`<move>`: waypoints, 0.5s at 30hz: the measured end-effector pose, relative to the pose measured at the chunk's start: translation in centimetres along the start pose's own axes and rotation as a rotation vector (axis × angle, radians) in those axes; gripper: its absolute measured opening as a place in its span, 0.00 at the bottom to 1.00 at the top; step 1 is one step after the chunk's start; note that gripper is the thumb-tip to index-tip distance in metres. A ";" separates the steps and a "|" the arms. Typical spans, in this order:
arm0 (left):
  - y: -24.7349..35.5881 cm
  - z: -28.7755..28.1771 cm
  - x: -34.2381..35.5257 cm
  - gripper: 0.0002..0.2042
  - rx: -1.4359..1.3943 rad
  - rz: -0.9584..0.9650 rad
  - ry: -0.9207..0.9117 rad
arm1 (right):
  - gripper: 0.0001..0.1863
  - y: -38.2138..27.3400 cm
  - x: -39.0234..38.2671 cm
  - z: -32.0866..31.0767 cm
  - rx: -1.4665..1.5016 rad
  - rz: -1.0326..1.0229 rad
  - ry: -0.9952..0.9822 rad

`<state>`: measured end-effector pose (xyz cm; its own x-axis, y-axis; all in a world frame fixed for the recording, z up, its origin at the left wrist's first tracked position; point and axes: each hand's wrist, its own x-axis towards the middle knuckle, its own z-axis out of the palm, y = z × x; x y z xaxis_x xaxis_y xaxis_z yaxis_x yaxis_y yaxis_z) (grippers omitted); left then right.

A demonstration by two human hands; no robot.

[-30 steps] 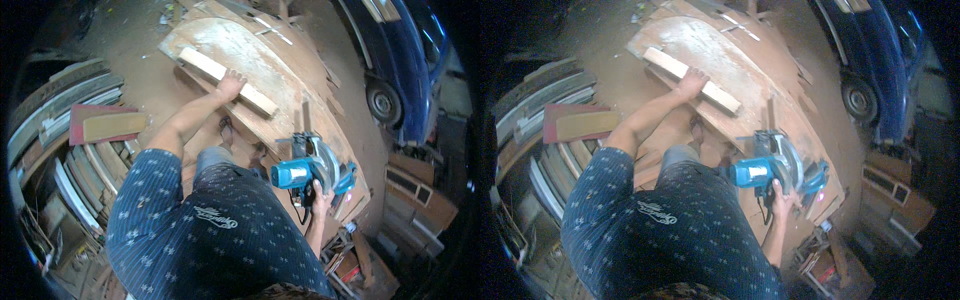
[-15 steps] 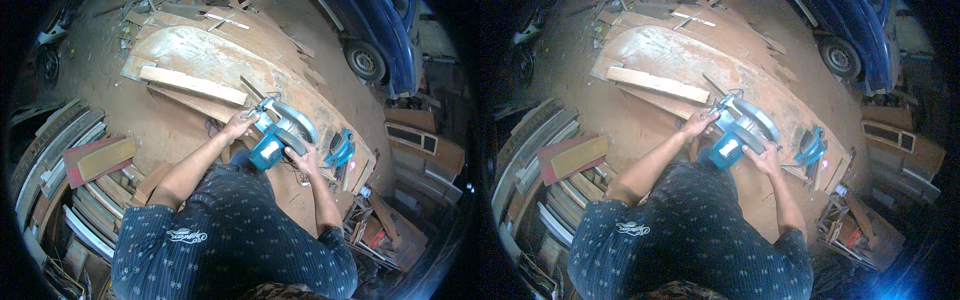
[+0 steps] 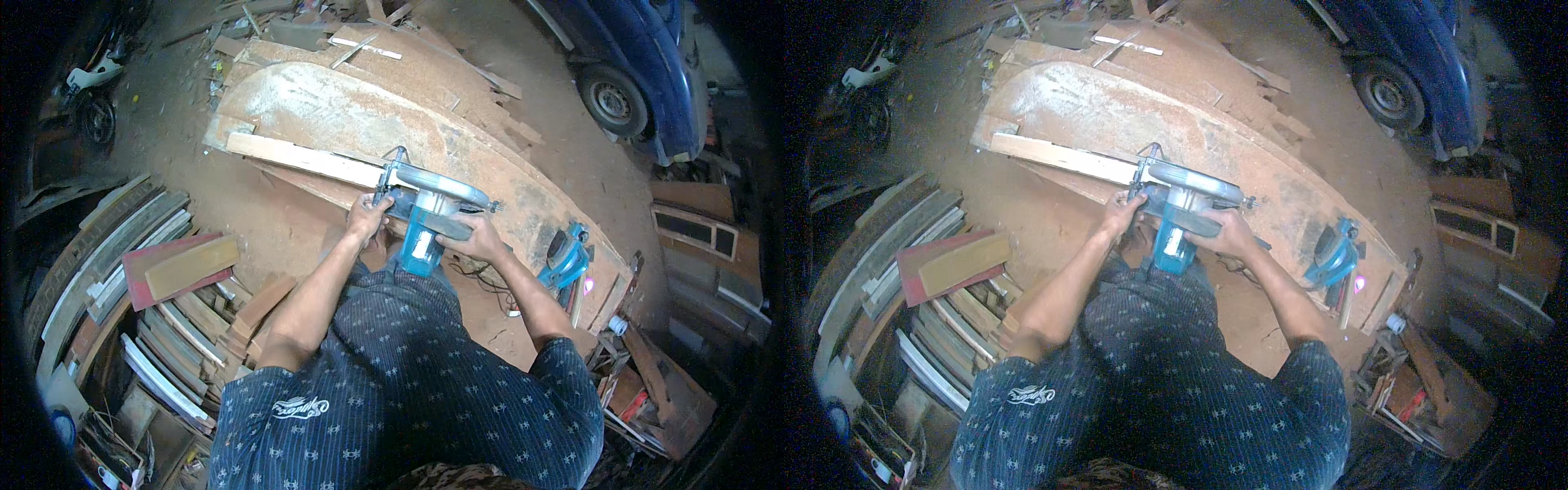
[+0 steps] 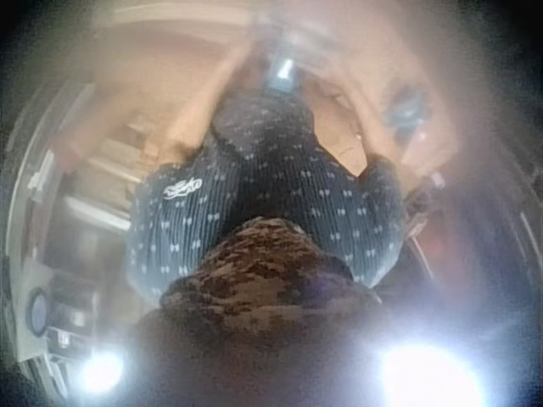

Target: The person uses a hand axe to split a piece of wood on a workbench, then measures and marks the wood with a square and pencil. They proceed to cut the wood into smaller pieces using a circular saw, handling the wood and tools throughout the process.

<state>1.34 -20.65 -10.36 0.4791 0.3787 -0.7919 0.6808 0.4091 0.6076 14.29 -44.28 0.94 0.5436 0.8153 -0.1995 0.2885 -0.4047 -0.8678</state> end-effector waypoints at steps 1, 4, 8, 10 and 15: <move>0.1 0.0 -0.1 0.23 0.016 0.024 0.015 | 0.23 0.4 0.1 0.1 -0.002 -0.006 0.005; 0.5 0.1 -0.4 0.21 0.040 0.065 0.066 | 0.22 0.7 0.4 0.4 0.005 -0.006 0.000; -0.5 -0.5 0.0 0.20 -0.021 0.099 0.109 | 0.21 -0.8 0.8 0.8 0.014 0.024 -0.053; -0.9 -1.0 0.5 0.20 -0.007 0.110 0.110 | 0.24 -0.9 1.0 1.3 0.035 0.040 -0.075; 1.1 -2.0 -0.8 0.21 0.034 0.082 0.132 | 0.24 -2.0 2.0 2.0 0.065 0.089 -0.086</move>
<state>0.61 -18.83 -8.99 0.4584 0.5164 -0.7233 0.6616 0.3451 0.6658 13.20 -41.03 1.41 0.4945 0.8111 -0.3124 0.1893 -0.4512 -0.8721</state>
